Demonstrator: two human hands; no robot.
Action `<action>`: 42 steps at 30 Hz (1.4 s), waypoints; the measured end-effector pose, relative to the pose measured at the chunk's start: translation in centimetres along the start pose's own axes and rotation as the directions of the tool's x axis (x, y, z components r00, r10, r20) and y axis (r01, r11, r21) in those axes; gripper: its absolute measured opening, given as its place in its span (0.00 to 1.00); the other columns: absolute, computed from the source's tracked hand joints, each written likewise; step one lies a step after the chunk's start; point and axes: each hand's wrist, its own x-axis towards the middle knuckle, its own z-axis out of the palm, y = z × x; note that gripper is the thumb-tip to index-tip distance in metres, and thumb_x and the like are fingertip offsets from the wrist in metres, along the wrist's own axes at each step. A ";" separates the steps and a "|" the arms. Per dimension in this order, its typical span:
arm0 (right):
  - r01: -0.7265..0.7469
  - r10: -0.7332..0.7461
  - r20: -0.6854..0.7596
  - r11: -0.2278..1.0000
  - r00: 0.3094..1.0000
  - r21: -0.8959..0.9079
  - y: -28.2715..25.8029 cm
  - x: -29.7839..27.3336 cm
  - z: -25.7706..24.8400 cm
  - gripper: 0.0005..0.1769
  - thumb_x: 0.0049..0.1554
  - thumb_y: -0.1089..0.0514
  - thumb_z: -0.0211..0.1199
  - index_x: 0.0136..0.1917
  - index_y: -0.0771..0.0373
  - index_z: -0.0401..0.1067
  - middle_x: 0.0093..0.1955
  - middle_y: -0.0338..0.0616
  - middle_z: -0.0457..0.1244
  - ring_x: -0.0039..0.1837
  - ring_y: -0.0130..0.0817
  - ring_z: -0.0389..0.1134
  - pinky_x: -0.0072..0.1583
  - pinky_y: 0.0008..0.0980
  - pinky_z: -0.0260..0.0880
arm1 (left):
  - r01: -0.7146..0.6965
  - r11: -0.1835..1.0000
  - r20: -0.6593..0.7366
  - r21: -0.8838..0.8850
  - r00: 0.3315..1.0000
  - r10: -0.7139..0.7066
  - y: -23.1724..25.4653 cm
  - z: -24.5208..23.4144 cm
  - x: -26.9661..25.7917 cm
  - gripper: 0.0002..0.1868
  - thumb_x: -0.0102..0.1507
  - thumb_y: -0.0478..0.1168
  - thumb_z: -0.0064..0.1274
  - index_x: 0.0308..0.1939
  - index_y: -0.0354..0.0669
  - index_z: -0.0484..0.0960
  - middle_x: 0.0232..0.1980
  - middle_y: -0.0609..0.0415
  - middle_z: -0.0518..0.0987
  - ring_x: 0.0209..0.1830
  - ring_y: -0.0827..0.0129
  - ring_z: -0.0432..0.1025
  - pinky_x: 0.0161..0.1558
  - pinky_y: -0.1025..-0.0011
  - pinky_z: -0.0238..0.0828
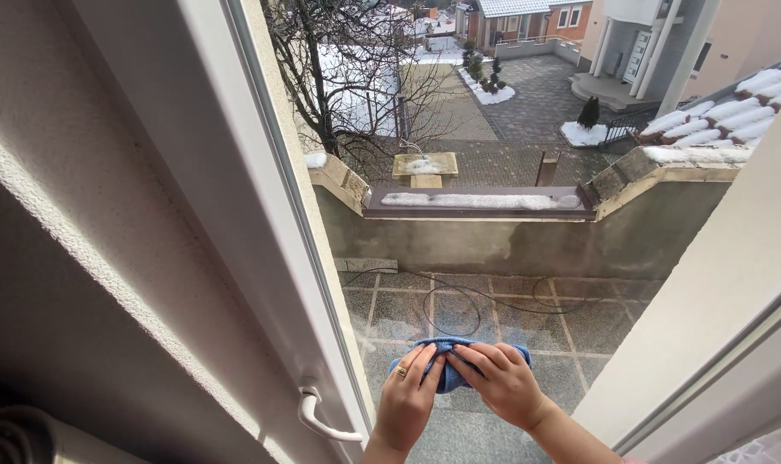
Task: The person wipes the interior surface of a large window and its frame using a blue cloth. They clean the glass pane, the vertical frame edges, and the handle area, then refold the cloth and continue wiping the glass.
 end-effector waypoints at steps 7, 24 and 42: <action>0.047 -0.054 -0.082 0.995 0.995 -0.087 3.5 7.0 -3.1 0.20 0.66 0.59 0.47 0.66 0.49 0.73 0.65 0.30 0.66 0.63 0.32 0.67 0.61 0.36 0.60 | -0.006 0.999 -0.084 0.037 0.996 0.009 -1.1 -2.1 6.8 0.13 0.70 0.28 0.47 0.57 0.31 0.81 0.60 0.41 0.78 0.56 0.51 0.76 0.51 0.59 0.80; -0.105 0.037 -0.475 0.988 0.879 -0.116 7.4 29.4 -11.3 0.25 0.53 0.71 0.63 0.63 0.57 0.78 0.63 0.40 0.70 0.62 0.43 0.69 0.61 0.42 0.63 | -0.111 0.973 -0.316 0.200 0.933 0.172 -9.7 -11.7 26.5 0.22 0.68 0.24 0.53 0.67 0.37 0.76 0.66 0.43 0.75 0.63 0.49 0.75 0.63 0.55 0.82; 0.138 -0.138 -0.003 0.989 0.990 0.059 1.7 11.3 0.1 0.15 0.62 0.64 0.58 0.61 0.59 0.75 0.64 0.40 0.67 0.61 0.40 0.66 0.58 0.39 0.66 | 0.169 0.985 -0.087 0.011 0.982 -0.168 -4.9 -3.3 5.4 0.22 0.54 0.18 0.52 0.50 0.35 0.85 0.52 0.44 0.81 0.48 0.52 0.78 0.51 0.58 0.80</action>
